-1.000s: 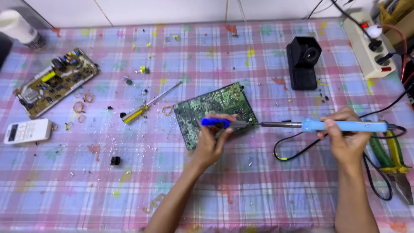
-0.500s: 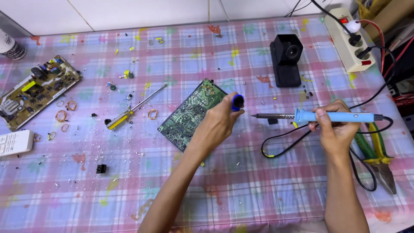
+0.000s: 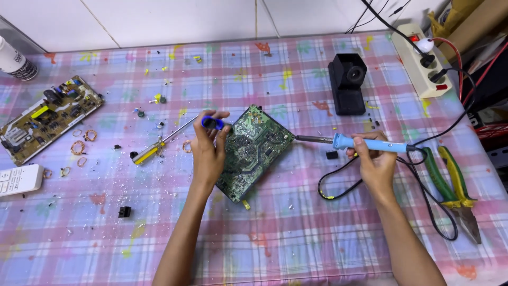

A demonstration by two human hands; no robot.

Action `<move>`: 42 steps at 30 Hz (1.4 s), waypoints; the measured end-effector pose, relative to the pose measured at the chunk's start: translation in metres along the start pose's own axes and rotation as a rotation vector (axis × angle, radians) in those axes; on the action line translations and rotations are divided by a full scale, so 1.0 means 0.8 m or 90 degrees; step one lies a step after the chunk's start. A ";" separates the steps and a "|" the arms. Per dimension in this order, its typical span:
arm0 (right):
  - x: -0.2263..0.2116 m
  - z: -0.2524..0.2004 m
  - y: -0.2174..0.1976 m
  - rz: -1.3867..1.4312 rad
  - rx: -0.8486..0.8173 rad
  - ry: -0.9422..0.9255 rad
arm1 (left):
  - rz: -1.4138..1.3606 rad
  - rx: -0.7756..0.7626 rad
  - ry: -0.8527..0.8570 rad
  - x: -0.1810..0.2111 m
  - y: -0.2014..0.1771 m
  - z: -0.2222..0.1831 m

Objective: A person is desoldering components from a printed circuit board using a soldering iron and a manual desoldering pump on a workbench.

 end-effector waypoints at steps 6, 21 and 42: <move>0.052 0.019 -0.031 0.088 0.040 0.050 | -0.035 -0.039 -0.016 -0.005 0.006 -0.011; 0.052 0.012 -0.038 0.024 0.033 0.113 | -0.336 -0.175 -0.222 0.008 -0.013 -0.044; 0.016 -0.007 -0.030 0.095 -0.010 0.060 | -0.284 -0.264 -0.250 0.038 -0.018 -0.040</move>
Point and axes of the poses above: each hand's wrist, its own z-axis towards the middle knuckle, its own y-axis out of the palm, x = y × z, the point moved 7 cm from there along z, towards the middle knuckle, and after that the axes turned 15 degrees about x, right-handed, at the moved point
